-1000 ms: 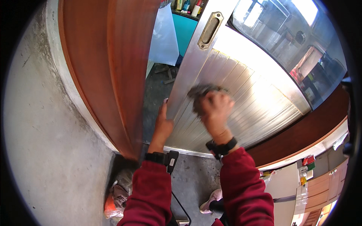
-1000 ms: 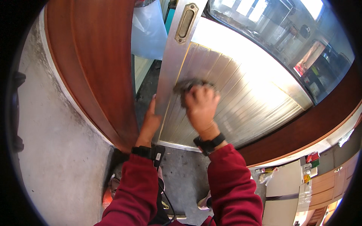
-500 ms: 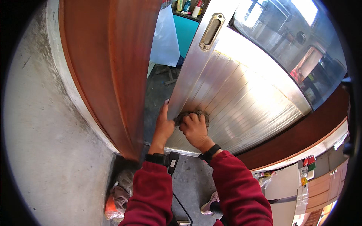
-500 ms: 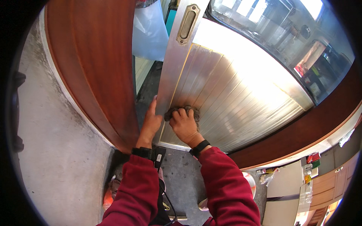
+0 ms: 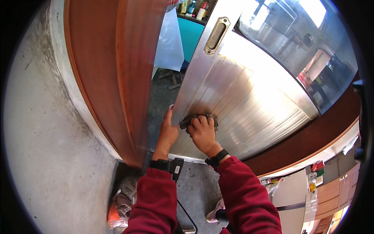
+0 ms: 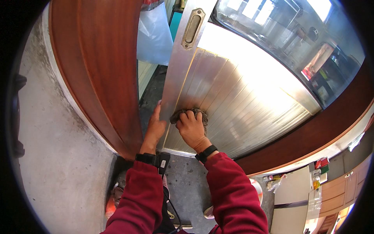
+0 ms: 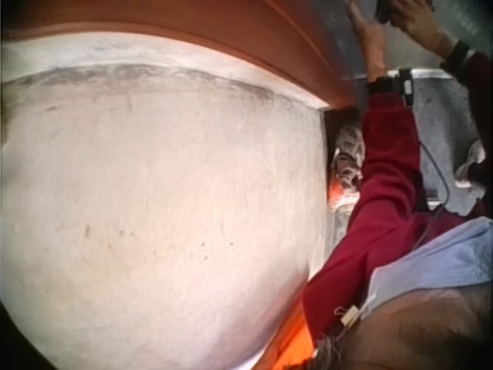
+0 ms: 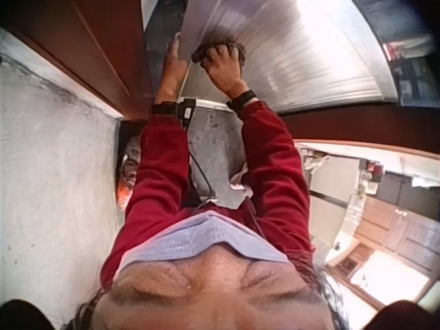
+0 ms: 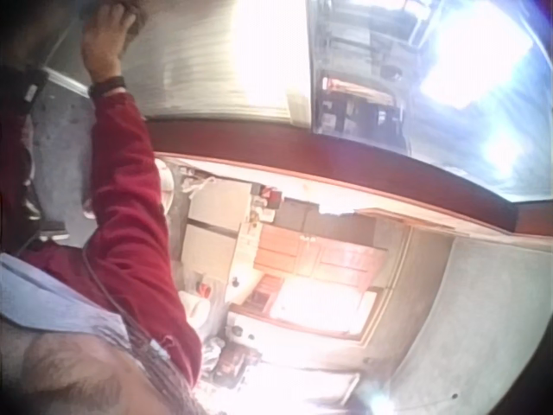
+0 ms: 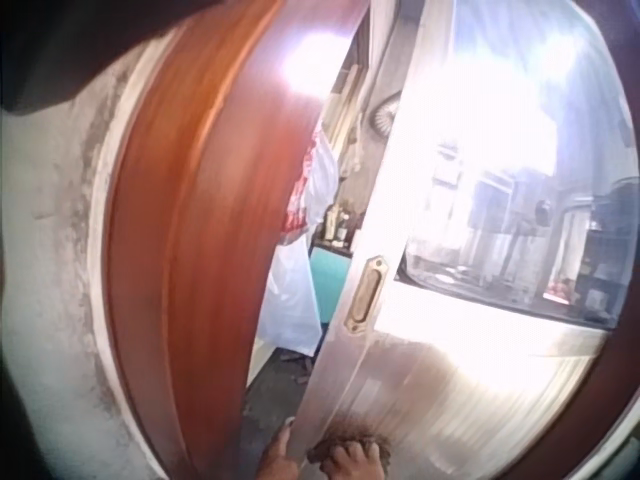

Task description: The person wipes a metal door with a cloth, moving from the upper section down to the lower edge. They switch to a second cloth and continue wiping the door surface before opening the door and moving a bucket of water.

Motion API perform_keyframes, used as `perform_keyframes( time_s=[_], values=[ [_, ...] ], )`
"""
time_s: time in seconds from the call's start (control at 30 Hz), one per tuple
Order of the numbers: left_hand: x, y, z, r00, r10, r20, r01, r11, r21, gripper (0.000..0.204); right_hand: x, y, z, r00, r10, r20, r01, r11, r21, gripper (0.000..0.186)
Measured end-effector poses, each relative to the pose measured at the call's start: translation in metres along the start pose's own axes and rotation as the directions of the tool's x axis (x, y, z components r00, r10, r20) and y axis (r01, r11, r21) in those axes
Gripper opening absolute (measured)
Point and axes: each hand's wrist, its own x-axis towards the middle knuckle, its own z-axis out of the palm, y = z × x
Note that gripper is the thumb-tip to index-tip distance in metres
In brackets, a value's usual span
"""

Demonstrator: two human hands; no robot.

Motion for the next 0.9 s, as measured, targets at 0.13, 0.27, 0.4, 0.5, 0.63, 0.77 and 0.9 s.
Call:
perform_keyframes(
  time_s=[0.13,0.27,0.4,0.5,0.63,0.77,0.9],
  values=[
    [-0.004,0.001,0.000,0.999,-0.044,-0.029,0.047,0.993,0.107,0.075,0.039,0.034,-0.042,0.933,0.151,-0.328,-0.171,0.985,-0.033,0.016],
    [-0.003,0.003,0.000,0.997,-0.074,-0.009,0.074,0.997,0.015,0.077,0.072,0.049,-0.066,0.850,0.289,-0.440,-0.329,0.944,-0.015,0.024],
    [-0.003,0.007,-0.001,0.995,-0.104,0.004,0.104,0.994,-0.019,0.078,0.046,0.009,-0.024,0.938,0.130,-0.322,-0.166,0.982,-0.087,0.014],
    [-0.004,0.010,-0.001,0.999,-0.053,-0.004,0.053,0.998,-0.037,0.079,0.010,-0.016,0.020,0.986,0.089,-0.139,-0.092,0.996,-0.016,0.011],
    [-0.003,0.010,-0.004,0.997,-0.077,0.025,0.078,0.995,-0.056,0.078,-0.029,-0.028,0.049,0.986,-0.096,0.138,0.097,0.995,-0.001,0.015],
    [-0.002,0.006,-0.004,0.999,-0.038,0.015,0.038,0.999,-0.037,0.078,-0.044,-0.013,0.042,0.972,-0.126,0.201,0.122,0.992,0.030,0.014],
    [-0.002,-0.001,0.000,0.999,-0.050,0.001,0.050,0.999,-0.015,0.079,-0.026,0.025,-0.005,0.992,-0.064,0.110,0.072,0.995,-0.075,0.011]
  ],
)
